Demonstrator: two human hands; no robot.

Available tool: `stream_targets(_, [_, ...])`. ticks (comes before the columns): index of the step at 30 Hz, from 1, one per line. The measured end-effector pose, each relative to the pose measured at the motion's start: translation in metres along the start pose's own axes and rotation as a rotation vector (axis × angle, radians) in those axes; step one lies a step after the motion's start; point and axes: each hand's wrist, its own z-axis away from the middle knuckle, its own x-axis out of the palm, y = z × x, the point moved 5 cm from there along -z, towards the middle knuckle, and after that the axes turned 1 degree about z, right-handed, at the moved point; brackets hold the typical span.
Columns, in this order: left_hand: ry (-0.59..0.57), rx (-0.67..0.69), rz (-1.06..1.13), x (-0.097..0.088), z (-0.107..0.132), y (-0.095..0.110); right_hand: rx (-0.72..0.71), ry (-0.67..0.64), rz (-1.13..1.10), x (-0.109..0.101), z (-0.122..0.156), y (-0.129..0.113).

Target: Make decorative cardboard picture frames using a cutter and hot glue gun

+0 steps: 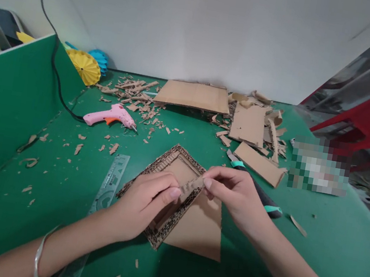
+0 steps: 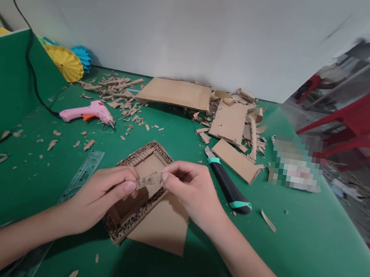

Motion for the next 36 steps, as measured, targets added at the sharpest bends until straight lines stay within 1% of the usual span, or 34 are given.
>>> stream_targets(3, [-0.004,-0.036,-0.098,0.001,0.001,-0.003,-0.05,0.012,0.047,0.002,0.003,-0.002])
stream_targets(7, [-0.07,-0.058,-0.061,0.005,0.0,-0.004,-0.144,-0.036,0.157,0.01,0.01,-0.008])
stream_targets(9, [-0.06,-0.044,-0.059,0.005,0.0,-0.002,-0.13,-0.065,0.147,0.011,0.009,-0.006])
stream_targets(10, [-0.043,-0.037,-0.072,0.004,0.0,-0.002,-0.108,-0.058,0.115,0.008,0.007,-0.004])
stream_targets(12, [-0.012,-0.022,-0.106,0.002,0.001,-0.001,-0.072,-0.001,0.039,-0.001,0.002,0.0])
stream_targets(14, [0.002,-0.012,-0.149,0.0,0.001,-0.001,-0.089,0.079,0.047,-0.011,-0.002,0.0])
stream_targets(15, [0.01,-0.005,-0.179,0.0,0.001,-0.001,-0.132,0.097,0.104,-0.014,-0.002,-0.003])
stream_targets(16, [0.021,0.008,-0.214,0.0,0.002,0.0,-0.199,0.088,0.2,-0.014,0.0,-0.007])
stream_targets(17, [0.032,0.028,-0.254,0.0,0.002,0.001,-0.295,0.059,0.321,-0.01,0.003,-0.013])
stream_targets(19, [0.055,0.096,-0.349,0.001,0.003,0.005,-0.524,0.004,0.579,0.003,0.012,-0.023])
stream_targets(21, [0.069,0.195,-0.443,0.004,0.004,0.011,-0.708,-0.002,0.803,0.016,0.021,-0.028])
stream_targets(22, [0.074,0.242,-0.485,0.005,0.005,0.014,-0.767,0.017,0.893,0.021,0.024,-0.028])
stream_targets(24, [0.082,0.311,-0.549,0.009,0.007,0.018,-0.841,0.047,1.022,0.029,0.027,-0.027])
stream_targets(27, [0.07,0.318,-0.574,0.012,0.008,0.019,-0.92,0.003,1.097,0.037,0.03,-0.024])
stream_targets(28, [0.058,0.288,-0.547,0.011,0.007,0.018,-0.911,-0.026,1.073,0.037,0.03,-0.024])
stream_targets(29, [0.03,0.233,-0.482,0.011,0.005,0.016,-0.864,-0.069,1.003,0.037,0.028,-0.023])
stream_targets(30, [-0.007,0.153,-0.374,0.009,0.004,0.012,-0.771,-0.116,0.876,0.034,0.025,-0.022])
stream_targets(32, [-0.081,-0.038,-0.052,0.007,0.001,0.002,-0.498,-0.163,0.461,0.024,0.016,-0.018])
stream_targets(33, [-0.101,-0.12,0.113,0.006,0.0,-0.001,-0.35,-0.146,0.228,0.016,0.01,-0.014])
stream_targets(34, [-0.104,-0.178,0.241,0.004,0.0,-0.004,-0.224,-0.102,0.033,0.008,0.005,-0.01])
stream_targets(35, [-0.088,-0.211,0.307,0.001,-0.001,-0.005,-0.132,-0.034,-0.09,-0.002,0.001,-0.006])
stream_targets(36, [-0.066,-0.222,0.307,-0.002,-0.001,-0.005,-0.082,0.048,-0.116,-0.012,-0.003,-0.003])
